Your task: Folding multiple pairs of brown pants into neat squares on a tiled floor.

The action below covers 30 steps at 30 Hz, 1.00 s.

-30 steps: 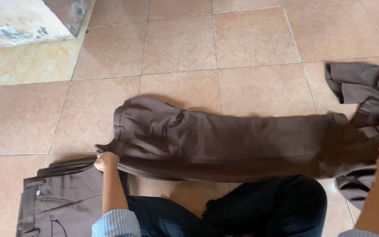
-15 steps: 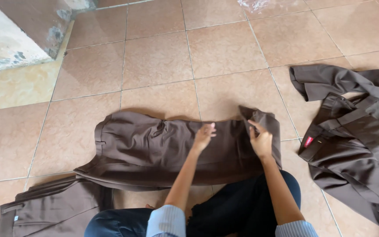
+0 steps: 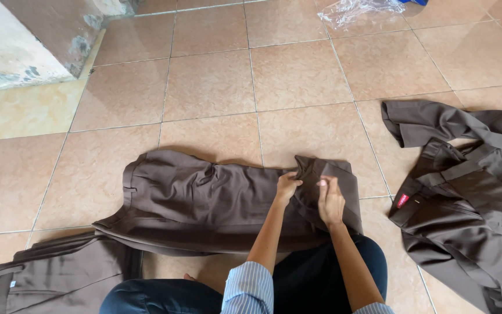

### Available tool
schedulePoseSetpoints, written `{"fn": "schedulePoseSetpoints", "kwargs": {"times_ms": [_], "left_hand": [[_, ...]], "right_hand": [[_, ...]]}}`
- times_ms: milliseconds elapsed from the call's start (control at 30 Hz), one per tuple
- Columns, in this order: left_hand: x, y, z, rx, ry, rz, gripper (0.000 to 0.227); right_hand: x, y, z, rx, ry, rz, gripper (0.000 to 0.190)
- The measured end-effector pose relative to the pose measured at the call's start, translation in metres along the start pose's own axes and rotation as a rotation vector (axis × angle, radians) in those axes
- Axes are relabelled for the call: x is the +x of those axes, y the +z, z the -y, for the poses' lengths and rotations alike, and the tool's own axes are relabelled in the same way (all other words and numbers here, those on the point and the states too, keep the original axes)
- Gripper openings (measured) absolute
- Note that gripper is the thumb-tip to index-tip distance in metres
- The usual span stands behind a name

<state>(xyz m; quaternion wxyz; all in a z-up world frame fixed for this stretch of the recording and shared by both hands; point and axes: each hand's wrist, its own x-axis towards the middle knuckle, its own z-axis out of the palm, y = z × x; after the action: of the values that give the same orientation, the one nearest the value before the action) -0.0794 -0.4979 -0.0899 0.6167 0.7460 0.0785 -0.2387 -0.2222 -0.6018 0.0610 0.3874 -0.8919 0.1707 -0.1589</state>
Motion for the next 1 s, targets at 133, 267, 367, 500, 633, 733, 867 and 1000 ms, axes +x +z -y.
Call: {"fn": "schedulePoseSetpoints", "kwargs": {"times_ms": [133, 267, 367, 500, 633, 733, 867, 1000], "left_hand": [[-0.065, 0.010, -0.031, 0.035, 0.197, 0.161, 0.053], [-0.066, 0.023, -0.011, 0.069, 0.230, 0.289, 0.053], [-0.080, 0.020, -0.016, -0.036, 0.166, 0.298, 0.060], [-0.096, 0.021, -0.030, -0.036, 0.190, 0.289, 0.061], [-0.051, 0.040, 0.012, 0.162, 0.141, 0.261, 0.073], [-0.050, 0.043, 0.014, 0.243, 0.103, 0.256, 0.085], [-0.032, 0.043, 0.029, 0.226, 0.115, 0.191, 0.070], [-0.041, 0.031, 0.015, 0.116, 0.102, 0.146, 0.049]], "right_hand": [[0.024, 0.027, -0.049, -0.021, 0.249, 0.013, 0.044], [0.038, 0.048, -0.095, 0.092, 0.404, 0.075, 0.059], [0.041, 0.049, -0.101, 0.167, 0.419, 0.077, 0.059], [0.035, 0.041, -0.076, 0.303, 0.393, 0.118, 0.048], [0.028, 0.026, -0.050, 0.406, 0.355, 0.060, 0.034], [0.029, 0.030, -0.062, 0.486, 0.303, -0.015, 0.025], [0.033, 0.034, -0.067, 0.453, 0.348, -0.052, 0.027], [0.034, 0.039, -0.078, 0.454, 0.288, -0.138, 0.024]]}}
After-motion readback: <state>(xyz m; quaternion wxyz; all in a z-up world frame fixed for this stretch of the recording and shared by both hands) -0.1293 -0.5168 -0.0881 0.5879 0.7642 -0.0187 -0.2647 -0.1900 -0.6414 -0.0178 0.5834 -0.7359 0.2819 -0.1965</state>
